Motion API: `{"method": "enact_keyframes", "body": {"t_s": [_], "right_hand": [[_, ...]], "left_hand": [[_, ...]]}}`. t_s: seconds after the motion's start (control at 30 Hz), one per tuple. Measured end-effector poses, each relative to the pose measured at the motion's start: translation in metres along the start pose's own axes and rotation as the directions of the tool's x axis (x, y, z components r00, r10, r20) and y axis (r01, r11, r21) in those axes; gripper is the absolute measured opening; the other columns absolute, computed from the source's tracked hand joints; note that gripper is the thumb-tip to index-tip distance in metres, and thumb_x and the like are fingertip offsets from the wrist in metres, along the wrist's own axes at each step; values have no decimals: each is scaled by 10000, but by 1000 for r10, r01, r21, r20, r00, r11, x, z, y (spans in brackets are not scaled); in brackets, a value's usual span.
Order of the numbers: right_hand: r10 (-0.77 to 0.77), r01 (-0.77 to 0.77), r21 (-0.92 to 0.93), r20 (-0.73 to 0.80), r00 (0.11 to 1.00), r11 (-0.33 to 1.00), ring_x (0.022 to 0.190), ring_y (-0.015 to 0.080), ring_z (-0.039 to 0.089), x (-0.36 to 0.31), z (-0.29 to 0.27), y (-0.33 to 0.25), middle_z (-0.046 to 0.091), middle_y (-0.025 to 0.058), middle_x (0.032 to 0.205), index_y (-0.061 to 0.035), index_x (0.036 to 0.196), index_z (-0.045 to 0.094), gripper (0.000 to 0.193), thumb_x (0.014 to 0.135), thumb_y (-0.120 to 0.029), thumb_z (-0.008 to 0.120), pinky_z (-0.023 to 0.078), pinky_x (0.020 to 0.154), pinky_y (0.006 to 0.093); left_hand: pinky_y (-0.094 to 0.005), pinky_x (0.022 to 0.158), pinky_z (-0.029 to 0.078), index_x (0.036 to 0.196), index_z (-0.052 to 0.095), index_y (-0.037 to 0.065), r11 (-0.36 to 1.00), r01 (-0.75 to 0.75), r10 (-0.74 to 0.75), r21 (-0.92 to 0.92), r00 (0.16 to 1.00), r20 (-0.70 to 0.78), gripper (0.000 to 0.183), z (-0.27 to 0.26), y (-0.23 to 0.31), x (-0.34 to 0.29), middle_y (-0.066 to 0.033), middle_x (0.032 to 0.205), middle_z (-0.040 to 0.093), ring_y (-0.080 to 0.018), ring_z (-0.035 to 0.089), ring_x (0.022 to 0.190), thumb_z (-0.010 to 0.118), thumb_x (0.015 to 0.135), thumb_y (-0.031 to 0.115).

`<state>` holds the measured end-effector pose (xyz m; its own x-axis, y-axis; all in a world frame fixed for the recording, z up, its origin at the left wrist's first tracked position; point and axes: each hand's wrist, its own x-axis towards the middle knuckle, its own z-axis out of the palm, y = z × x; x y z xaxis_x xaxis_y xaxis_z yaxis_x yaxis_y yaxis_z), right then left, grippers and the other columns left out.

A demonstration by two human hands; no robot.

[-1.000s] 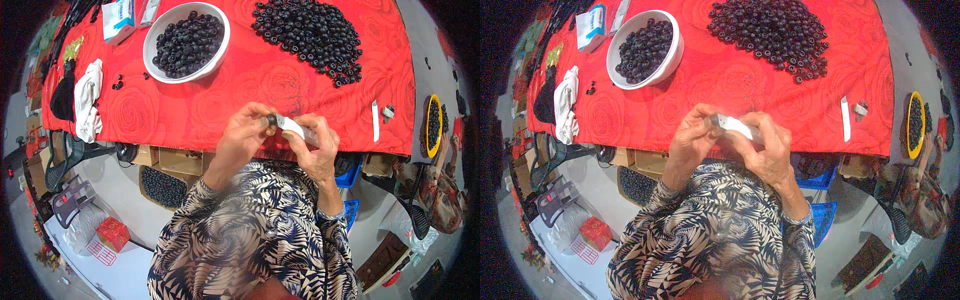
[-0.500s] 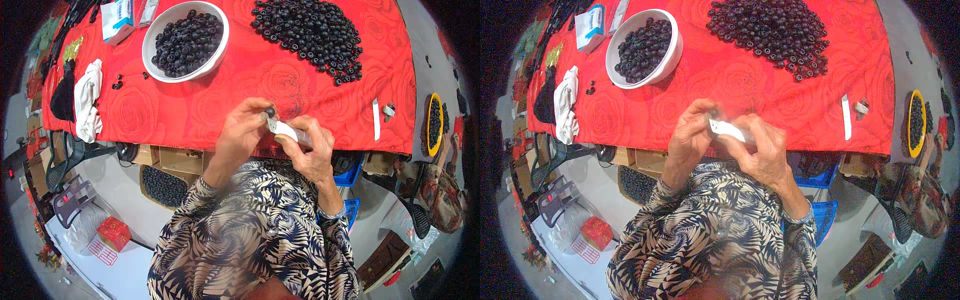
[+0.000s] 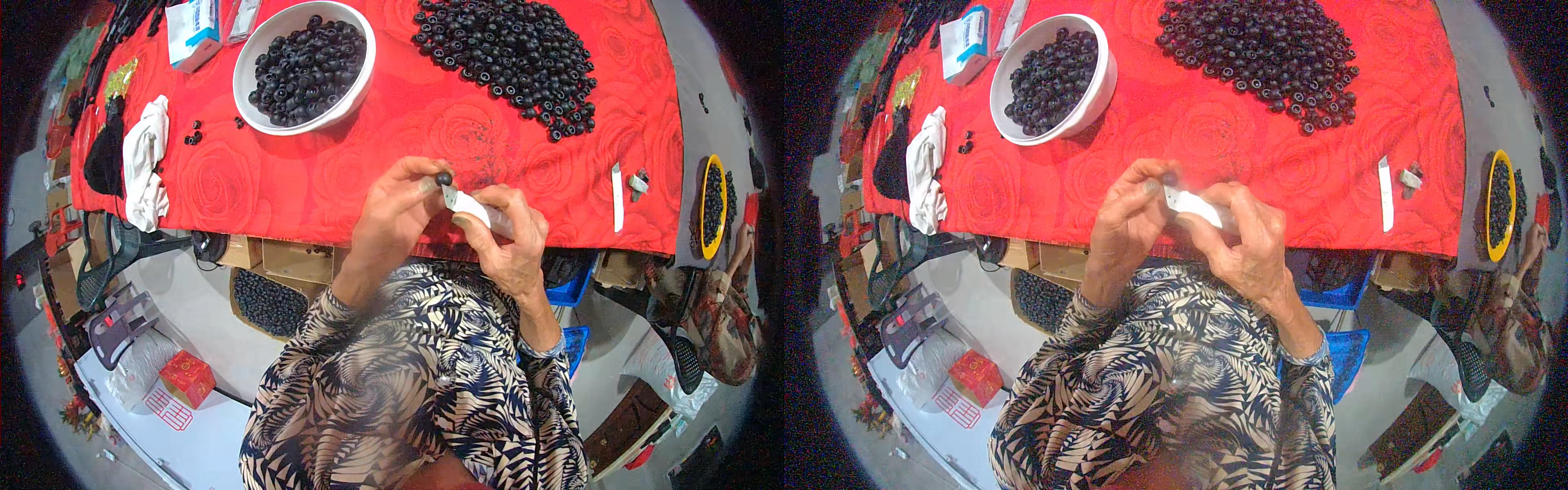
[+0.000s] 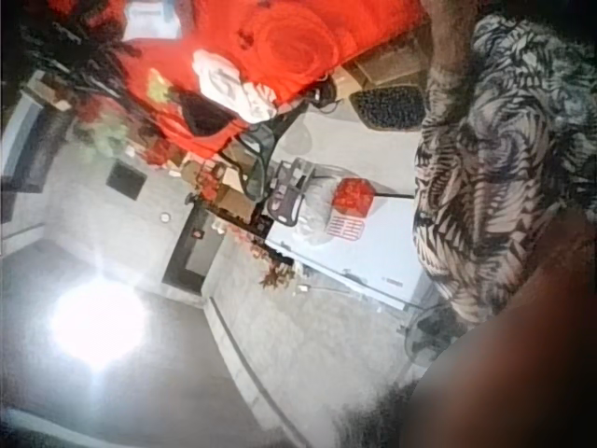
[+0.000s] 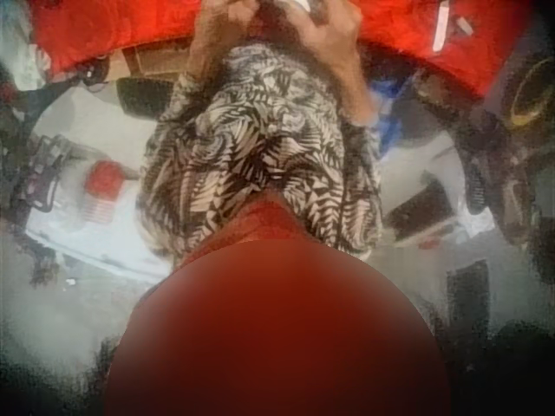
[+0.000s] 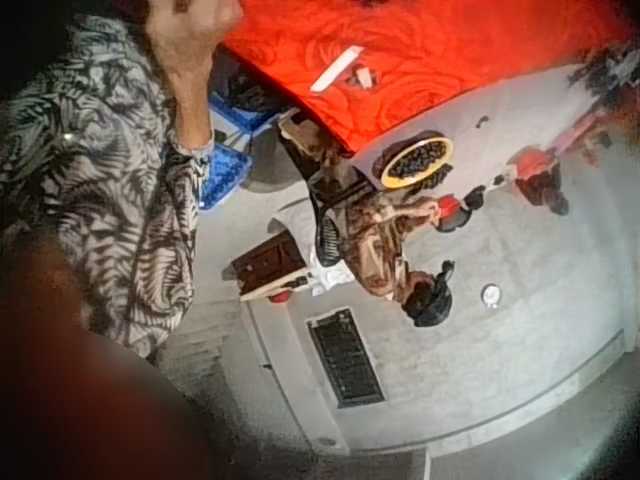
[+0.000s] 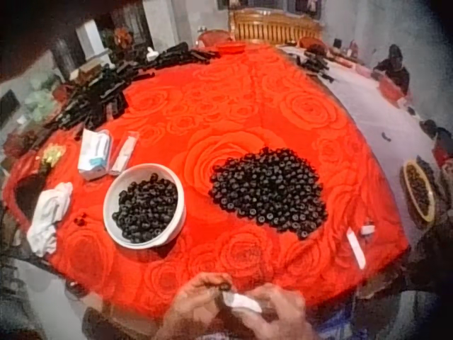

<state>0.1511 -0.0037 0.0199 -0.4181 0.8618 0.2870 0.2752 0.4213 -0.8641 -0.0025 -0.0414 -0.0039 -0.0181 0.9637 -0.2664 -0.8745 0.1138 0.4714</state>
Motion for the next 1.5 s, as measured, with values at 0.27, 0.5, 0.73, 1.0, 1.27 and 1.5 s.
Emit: {"method": "enact_keyframes", "body": {"t_s": [0.27, 0.5, 0.73, 1.0, 1.27, 1.5], "right_hand": [[-49, 48, -34, -32, 998, 998, 580, 225, 614, 0, -1, 2, 605, 115, 701, -1, 854, 553, 266, 668, -76, 728, 470, 499, 303], [-14, 13, -38, -22, 1000, 999, 569, 221, 608, -1, 0, 1, 598, 110, 689, -7, 849, 556, 257, 668, -75, 725, 464, 486, 303], [-33, 32, -24, -21, 999, 999, 571, 184, 590, -1, 0, 0, 597, 98, 697, -5, 850, 551, 246, 673, -52, 717, 457, 499, 280], [-30, 29, -29, -11, 999, 999, 577, 149, 572, -3, 0, 1, 593, 83, 701, 1, 852, 542, 244, 678, -28, 710, 452, 515, 257], [-66, 64, -54, -24, 998, 996, 584, 237, 608, -4, 0, -1, 600, 117, 714, 3, 852, 553, 261, 658, -59, 716, 463, 495, 314], [-103, 100, -83, -27, 994, 991, 568, 238, 600, -2, 0, -3, 597, 116, 706, 0, 846, 547, 258, 654, -48, 713, 455, 478, 316]], "left_hand": [[-301, 838, 440, 1003, 544, 17, 1000, 1, -1, -4, 1000, -4, 153, -2, -3, 0, -97, 1008, 569, -171, 542, 952, 504, 858, 48], [-331, 879, 428, 1030, 547, 7, 997, 63, -60, -48, 997, 53, 193, -12, -4, 1, -110, 1022, 576, -203, 546, 970, 506, 843, 33], [-310, 855, 435, 1012, 563, 17, 997, 34, -33, -75, 999, 11, 175, -4, -4, 0, -86, 988, 586, -176, 554, 939, 514, 846, 46], [-315, 863, 433, 1017, 561, 17, 994, 87, -82, -72, 994, 70, 182, -8, -2, 1, -88, 1000, 579, -182, 546, 955, 516, 844, 48], [-317, 869, 432, 1017, 546, 16, 995, 69, -63, -69, 994, 88, 187, -10, -4, -1, -94, 1006, 574, -184, 543, 965, 521, 833, 37], [-311, 861, 426, 1003, 536, 28, 995, 74, -68, -72, 994, 80, 173, -9, -3, -3, -89, 1005, 568, -171, 539, 949, 524, 831, 26]]}}
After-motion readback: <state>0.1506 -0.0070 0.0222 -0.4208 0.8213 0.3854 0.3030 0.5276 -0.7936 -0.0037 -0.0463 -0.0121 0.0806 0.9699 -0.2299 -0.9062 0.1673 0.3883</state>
